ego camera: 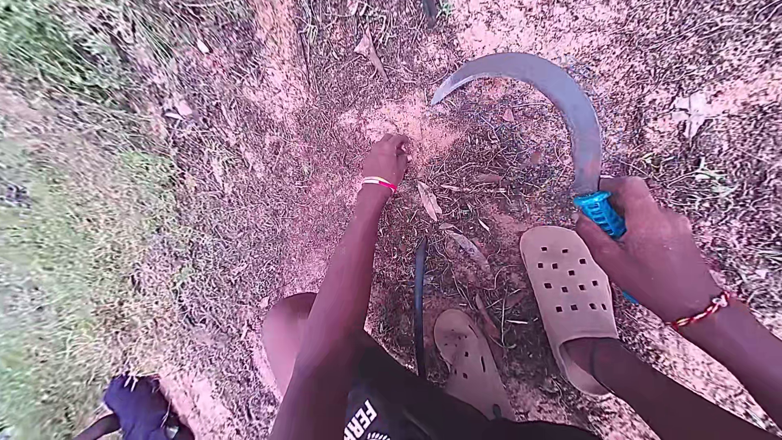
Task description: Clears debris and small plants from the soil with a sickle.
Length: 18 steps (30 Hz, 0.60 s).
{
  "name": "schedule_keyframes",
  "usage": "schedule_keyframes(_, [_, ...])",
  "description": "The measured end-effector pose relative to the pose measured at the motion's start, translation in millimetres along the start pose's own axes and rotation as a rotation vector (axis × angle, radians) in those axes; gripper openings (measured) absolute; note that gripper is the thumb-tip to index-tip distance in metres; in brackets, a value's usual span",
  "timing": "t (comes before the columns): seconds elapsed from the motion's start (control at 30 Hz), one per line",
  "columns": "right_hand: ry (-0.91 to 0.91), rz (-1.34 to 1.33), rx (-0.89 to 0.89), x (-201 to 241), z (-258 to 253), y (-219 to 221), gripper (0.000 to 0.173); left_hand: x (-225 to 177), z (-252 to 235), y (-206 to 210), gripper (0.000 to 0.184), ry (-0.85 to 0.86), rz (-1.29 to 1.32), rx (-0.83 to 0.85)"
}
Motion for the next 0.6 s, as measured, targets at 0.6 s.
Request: schedule_keyframes(0.6, [0.036, -0.045, 0.510, 49.4, -18.8, 38.6, 0.035, 13.7, 5.4, 0.4, 0.035, -0.240, 0.117, -0.436])
Point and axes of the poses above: each hand's wrist, its own z-axis away from the middle knuckle, its own y-axis out of the palm, x = y × z, the point moved 4 cm from there along -z, towards the middle knuckle, and after that the axes turned 8 degrees about z, right-handed, at the moved point
